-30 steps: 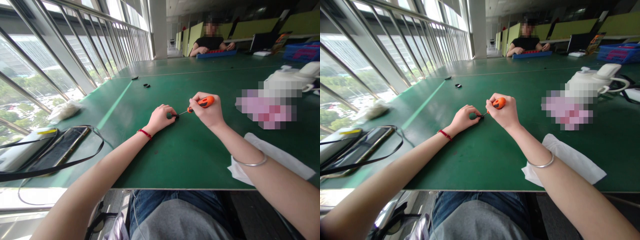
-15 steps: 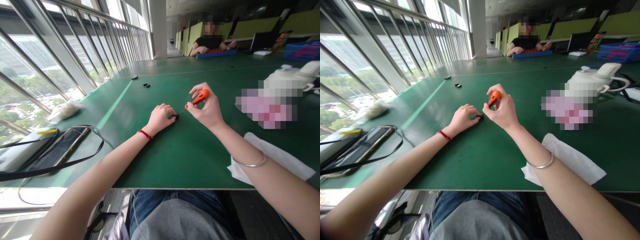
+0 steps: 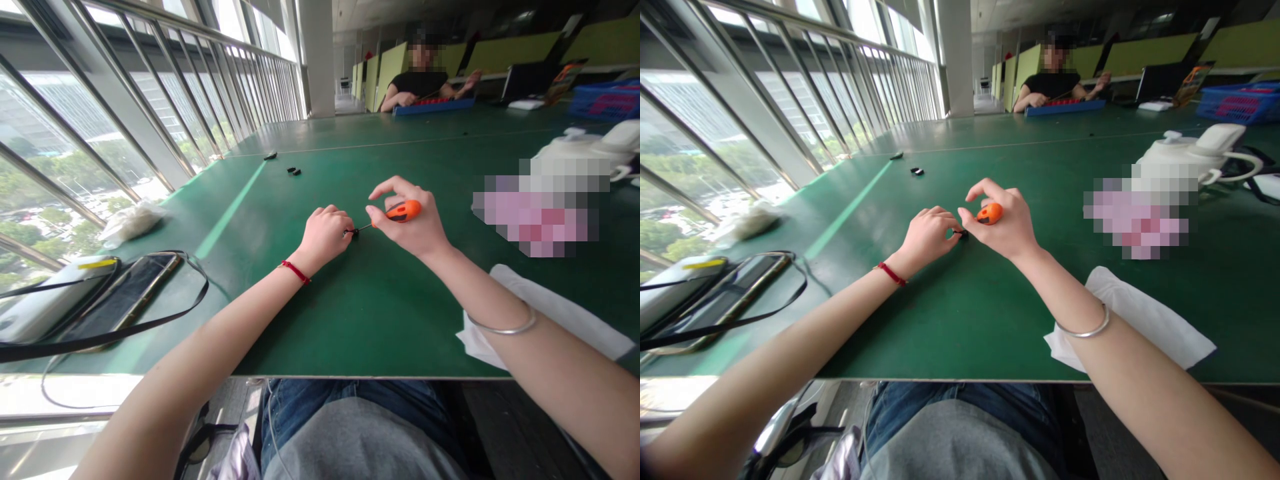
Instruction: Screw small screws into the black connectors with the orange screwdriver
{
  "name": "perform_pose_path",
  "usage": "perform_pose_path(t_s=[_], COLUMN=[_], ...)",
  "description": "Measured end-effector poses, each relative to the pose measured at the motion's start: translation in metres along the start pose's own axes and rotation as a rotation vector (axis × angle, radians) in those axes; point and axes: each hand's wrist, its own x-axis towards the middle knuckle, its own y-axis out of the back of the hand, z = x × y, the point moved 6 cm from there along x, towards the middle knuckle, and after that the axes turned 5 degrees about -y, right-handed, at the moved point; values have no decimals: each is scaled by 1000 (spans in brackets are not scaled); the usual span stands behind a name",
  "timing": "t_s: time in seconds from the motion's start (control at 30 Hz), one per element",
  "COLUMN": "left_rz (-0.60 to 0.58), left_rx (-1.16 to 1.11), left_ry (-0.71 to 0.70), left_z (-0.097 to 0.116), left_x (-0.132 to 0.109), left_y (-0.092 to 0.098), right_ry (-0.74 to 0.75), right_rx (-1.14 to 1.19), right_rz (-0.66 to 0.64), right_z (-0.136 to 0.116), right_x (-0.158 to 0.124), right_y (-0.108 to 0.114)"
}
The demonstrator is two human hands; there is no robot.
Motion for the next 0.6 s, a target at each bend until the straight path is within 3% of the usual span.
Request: perform_pose_path(t_s=[0.23,0.4,0.6], left_rz=[6,-18,-10], left_rx=[67,91,66], left_ry=[-44,-111,-143], left_z=[3,5,3], left_x=[0,-2,-3], left_y=[-1,-3,-4], right_ry=[22,-18,-28], right_rx=[-2,15,43], right_rz=[88,7,82], right_z=[0,1,4], right_x=[0,1,1], right_y=[5,1,6])
